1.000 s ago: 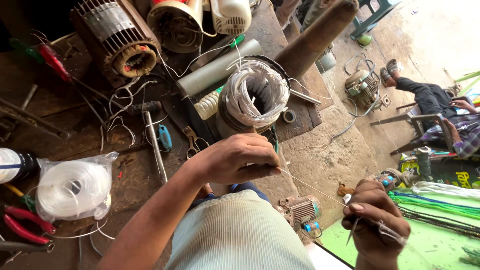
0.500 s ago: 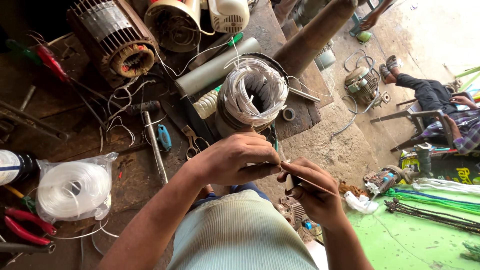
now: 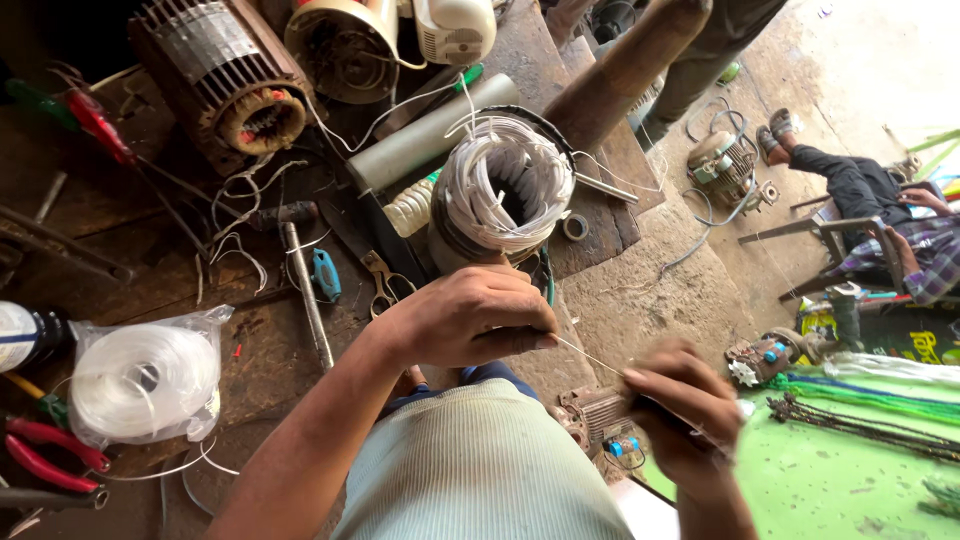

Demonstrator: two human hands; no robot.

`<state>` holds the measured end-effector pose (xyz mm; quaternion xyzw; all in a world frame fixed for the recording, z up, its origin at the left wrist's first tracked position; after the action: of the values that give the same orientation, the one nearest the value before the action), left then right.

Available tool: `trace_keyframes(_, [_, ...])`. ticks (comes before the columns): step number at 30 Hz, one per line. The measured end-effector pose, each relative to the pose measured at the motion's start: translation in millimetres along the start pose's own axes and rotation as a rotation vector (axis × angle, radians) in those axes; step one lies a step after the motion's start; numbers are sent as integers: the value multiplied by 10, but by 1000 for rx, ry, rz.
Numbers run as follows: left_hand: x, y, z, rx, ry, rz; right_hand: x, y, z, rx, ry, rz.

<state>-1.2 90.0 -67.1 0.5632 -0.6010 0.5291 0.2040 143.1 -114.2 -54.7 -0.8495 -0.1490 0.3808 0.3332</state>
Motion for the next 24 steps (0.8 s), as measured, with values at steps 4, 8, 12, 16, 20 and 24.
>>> trace_keyframes(4, [-15,0,19,9,-32,-23,-37,104,-187,-43,-92,107])
trace_keyframes(8, [-23,32,37,57,-90,-36,172,260,53,-162,-146,450])
trace_keyframes(12, [-30,57,105,136,-262,20,300,378,420,155,-563,895])
trace_keyframes(16, [-55,97,179,221,-439,75,296,238,594,447,-860,1078])
trace_keyframes(20, [-93,125,214,257,-508,96,322,7,641,467,-816,1113])
trace_keyframes(24, [-123,128,240,293,-544,92,323,-131,706,458,-840,1113])
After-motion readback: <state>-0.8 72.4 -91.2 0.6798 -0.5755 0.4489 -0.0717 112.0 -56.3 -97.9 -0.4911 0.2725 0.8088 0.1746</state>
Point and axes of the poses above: each hand's wrist, its own y-axis away from the middle knuckle, its own z-axis out of the palm, x = y × z, the point moved 5 cm from there along -y, towards the middle knuckle, and after that the axes turned 15 degrees about -z, right-handed, at the moved point
